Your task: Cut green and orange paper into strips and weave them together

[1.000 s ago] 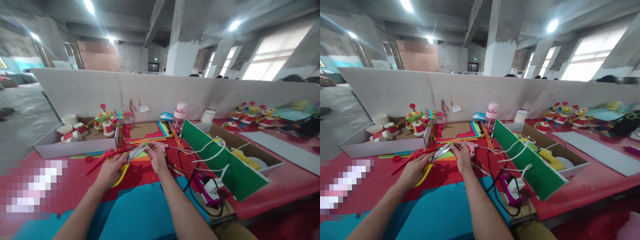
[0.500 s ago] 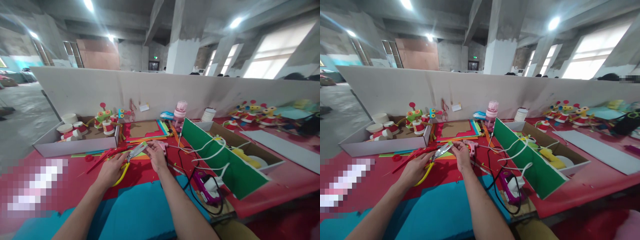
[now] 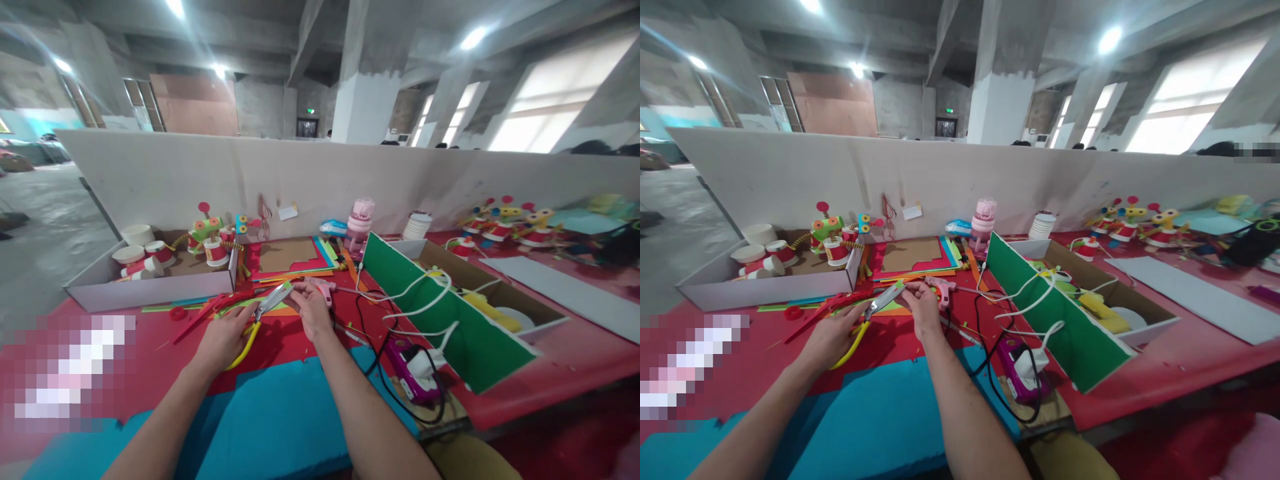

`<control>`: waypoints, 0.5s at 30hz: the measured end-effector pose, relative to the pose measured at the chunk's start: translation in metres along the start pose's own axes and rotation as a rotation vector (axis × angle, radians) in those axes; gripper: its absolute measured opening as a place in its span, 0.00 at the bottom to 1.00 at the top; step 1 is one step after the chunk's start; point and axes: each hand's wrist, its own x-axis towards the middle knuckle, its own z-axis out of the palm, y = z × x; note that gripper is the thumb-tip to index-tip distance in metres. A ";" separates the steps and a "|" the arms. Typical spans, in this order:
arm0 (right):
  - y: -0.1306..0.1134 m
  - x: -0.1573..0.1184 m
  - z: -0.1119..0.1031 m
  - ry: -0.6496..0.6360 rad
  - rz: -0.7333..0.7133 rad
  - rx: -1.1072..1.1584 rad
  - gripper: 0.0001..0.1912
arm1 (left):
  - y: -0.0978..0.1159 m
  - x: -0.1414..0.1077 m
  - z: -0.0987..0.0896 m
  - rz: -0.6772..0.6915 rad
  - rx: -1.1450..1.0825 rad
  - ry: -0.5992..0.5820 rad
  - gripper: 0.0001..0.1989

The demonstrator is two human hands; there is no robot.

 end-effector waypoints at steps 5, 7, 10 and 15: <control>0.000 0.000 0.000 0.021 0.017 -0.005 0.12 | 0.000 0.000 0.000 0.006 0.014 -0.004 0.27; 0.001 0.001 0.000 0.040 0.005 -0.020 0.12 | 0.000 0.000 0.000 -0.002 0.014 -0.012 0.28; 0.002 0.002 -0.001 0.052 -0.009 -0.035 0.12 | 0.000 0.000 0.000 -0.006 0.017 -0.017 0.28; 0.001 0.002 -0.001 0.060 0.003 -0.037 0.12 | -0.001 0.000 0.002 0.000 0.026 -0.016 0.28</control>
